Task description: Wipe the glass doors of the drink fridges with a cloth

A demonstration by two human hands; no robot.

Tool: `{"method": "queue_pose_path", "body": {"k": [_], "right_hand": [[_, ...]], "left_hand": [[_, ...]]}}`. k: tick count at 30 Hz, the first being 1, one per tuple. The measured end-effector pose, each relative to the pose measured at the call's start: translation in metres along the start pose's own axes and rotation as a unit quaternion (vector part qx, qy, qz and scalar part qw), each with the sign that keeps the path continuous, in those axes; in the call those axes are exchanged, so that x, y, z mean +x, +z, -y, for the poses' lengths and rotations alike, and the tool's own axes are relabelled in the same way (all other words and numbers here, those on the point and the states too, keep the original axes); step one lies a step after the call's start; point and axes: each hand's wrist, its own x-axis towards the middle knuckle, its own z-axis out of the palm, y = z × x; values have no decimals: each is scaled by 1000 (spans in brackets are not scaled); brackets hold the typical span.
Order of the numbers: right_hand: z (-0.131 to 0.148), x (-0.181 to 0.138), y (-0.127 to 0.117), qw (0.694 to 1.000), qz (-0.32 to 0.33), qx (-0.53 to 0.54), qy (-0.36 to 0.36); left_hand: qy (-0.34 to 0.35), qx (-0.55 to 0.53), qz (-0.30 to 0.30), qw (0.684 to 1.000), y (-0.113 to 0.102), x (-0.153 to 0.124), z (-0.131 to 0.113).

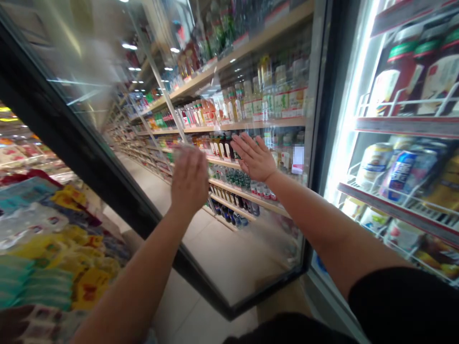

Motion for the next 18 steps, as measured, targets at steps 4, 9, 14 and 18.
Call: {"method": "queue_pose_path", "body": {"k": [4,9,14,18], "right_hand": [[1,1,-1,1000,6,3,5],[1,1,0,1000,13,10,8],[0,0,4,1000,-4,15,5],[0,0,5,1000,-9,9,2]], "left_hand": [[111,-5,88,990,7,-15,-5],[-132,34,-23,990,-23,-5,27],[-31,-25,56,998,3,-57,-1],[11,-27,87,996,1,-60,3]]}}
